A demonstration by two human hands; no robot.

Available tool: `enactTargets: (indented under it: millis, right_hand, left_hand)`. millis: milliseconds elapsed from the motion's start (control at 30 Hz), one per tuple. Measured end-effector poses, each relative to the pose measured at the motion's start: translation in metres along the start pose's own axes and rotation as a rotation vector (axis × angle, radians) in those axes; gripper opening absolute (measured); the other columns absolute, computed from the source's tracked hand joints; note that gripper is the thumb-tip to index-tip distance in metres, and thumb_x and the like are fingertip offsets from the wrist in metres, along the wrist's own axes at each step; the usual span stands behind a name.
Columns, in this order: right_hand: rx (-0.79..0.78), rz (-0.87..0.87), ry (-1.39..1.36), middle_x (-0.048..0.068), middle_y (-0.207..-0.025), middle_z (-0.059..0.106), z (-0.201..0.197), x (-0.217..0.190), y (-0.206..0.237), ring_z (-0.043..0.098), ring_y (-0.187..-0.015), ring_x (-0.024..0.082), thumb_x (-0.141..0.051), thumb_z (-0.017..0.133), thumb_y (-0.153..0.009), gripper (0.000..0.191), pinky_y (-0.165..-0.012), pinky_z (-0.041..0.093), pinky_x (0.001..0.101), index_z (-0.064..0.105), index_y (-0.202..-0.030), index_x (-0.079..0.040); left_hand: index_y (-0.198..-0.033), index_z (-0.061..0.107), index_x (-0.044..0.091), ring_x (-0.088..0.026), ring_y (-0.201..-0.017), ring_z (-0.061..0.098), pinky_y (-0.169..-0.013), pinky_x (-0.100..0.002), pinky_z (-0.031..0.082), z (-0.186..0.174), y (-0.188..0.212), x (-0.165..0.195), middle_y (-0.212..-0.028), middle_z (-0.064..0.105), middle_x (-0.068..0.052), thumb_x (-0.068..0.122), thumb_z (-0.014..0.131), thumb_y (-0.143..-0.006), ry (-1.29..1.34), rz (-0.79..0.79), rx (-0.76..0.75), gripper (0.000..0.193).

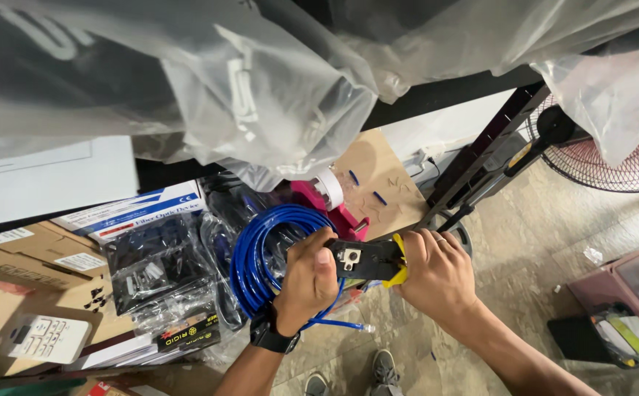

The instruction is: The person works at a shelf bench with a coiled blue fiber optic cable. They use a yellow-handled stripping tool on the cable end, manipulate the stripped fibers and a connector by hand, handle a tape dispenser, and continue fitting components to the cable end. At the end they lift the coiled cable and carry it across the shop toward a chair.

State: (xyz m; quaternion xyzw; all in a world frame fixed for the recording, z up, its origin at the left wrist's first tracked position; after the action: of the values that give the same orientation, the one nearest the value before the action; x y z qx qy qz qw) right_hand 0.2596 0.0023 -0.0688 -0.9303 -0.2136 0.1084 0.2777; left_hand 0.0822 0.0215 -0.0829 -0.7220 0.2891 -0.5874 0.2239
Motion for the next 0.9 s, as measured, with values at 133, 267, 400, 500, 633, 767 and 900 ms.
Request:
enactTargets:
  millis: [133, 267, 400, 500, 633, 767, 900]
  right_hand:
    - [0.039, -0.007, 0.029, 0.013, -0.094, 0.068, -0.006, -0.003, 0.002, 0.067, -0.088, 0.033, -0.012, 0.084, -0.049, 0.055, -0.081, 0.050, 0.0427, 0.059, -0.097, -0.002]
    - [0.052, -0.016, 0.013, 0.016, -0.093, 0.068, -0.008, -0.006, 0.003, 0.066, -0.087, 0.035, -0.015, 0.085, -0.044, 0.061, -0.081, 0.050, 0.0441, 0.060, -0.097, 0.000]
    - [0.050, -0.016, 0.011, 0.017, -0.094, 0.067, -0.008, -0.006, 0.005, 0.066, -0.088, 0.036, -0.016, 0.085, -0.042, 0.064, -0.082, 0.050, 0.0448, 0.060, -0.098, 0.001]
    - [0.036, -0.018, -0.002, 0.018, -0.096, 0.067, -0.008, -0.005, 0.004, 0.065, -0.090, 0.037, -0.016, 0.085, -0.038, 0.069, -0.082, 0.049, 0.0455, 0.059, -0.100, 0.002]
    - [0.040, -0.048, -0.016, 0.016, -0.098, 0.066, -0.011, -0.004, -0.003, 0.065, -0.095, 0.037, -0.013, 0.083, -0.041, 0.068, -0.083, 0.048, 0.0455, 0.060, -0.103, 0.001]
    - [0.046, -0.039, 0.030, 0.015, -0.094, 0.064, -0.014, -0.004, -0.009, 0.064, -0.093, 0.035, -0.013, 0.083, -0.048, 0.061, -0.083, 0.048, 0.0448, 0.061, -0.103, -0.001]
    - [0.034, -0.045, 0.055, 0.014, -0.092, 0.063, -0.010, -0.001, -0.011, 0.063, -0.093, 0.036, -0.012, 0.080, -0.047, 0.056, -0.084, 0.048, 0.0450, 0.060, -0.099, -0.003]
  left_hand:
    - [-0.084, 0.053, -0.002, -0.038, -0.065, 0.056, -0.060, -0.043, 0.042, 0.000, 0.000, 0.005, -0.075, 0.049, -0.018, 0.031, 0.035, -0.106, -0.001, 0.032, -0.006, 0.043]
    - [-0.085, 0.053, -0.002, -0.035, -0.063, 0.055, -0.060, -0.042, 0.043, 0.001, 0.002, 0.005, -0.076, 0.049, -0.017, 0.034, 0.033, -0.108, 0.011, 0.026, -0.009, 0.047]
    - [-0.086, 0.054, -0.003, -0.034, -0.064, 0.054, -0.060, -0.041, 0.043, 0.000, 0.002, 0.006, -0.076, 0.048, -0.017, 0.036, 0.033, -0.110, 0.016, 0.038, -0.008, 0.050]
    - [-0.086, 0.054, -0.002, -0.034, -0.066, 0.055, -0.061, -0.040, 0.043, -0.001, -0.001, 0.009, -0.077, 0.049, -0.017, 0.036, 0.033, -0.110, 0.001, 0.035, -0.008, 0.049]
    - [-0.086, 0.054, -0.002, -0.034, -0.065, 0.054, -0.061, -0.040, 0.041, 0.000, -0.007, 0.013, -0.076, 0.050, -0.017, 0.025, 0.045, -0.103, 0.065, -0.026, -0.059, 0.033]
    - [-0.084, 0.054, 0.000, -0.032, -0.064, 0.055, -0.061, -0.040, 0.042, -0.002, -0.016, 0.016, -0.075, 0.052, -0.015, 0.014, 0.053, -0.099, 0.062, -0.061, -0.084, 0.020]
    - [-0.086, 0.054, 0.000, -0.031, -0.065, 0.054, -0.061, -0.040, 0.042, -0.004, -0.018, 0.016, -0.075, 0.052, -0.015, 0.013, 0.053, -0.100, 0.066, -0.066, -0.099, 0.020]
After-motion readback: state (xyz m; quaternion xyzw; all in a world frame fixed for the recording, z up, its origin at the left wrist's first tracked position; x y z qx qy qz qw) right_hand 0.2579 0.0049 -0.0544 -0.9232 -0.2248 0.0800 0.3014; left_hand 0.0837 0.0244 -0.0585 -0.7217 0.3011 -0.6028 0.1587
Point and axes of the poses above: each hand's wrist, its own y-axis away from the middle knuckle, its own z-axis out of the palm, x = y × z, the point moved 9 cm from there along -y, towards the middle knuckle
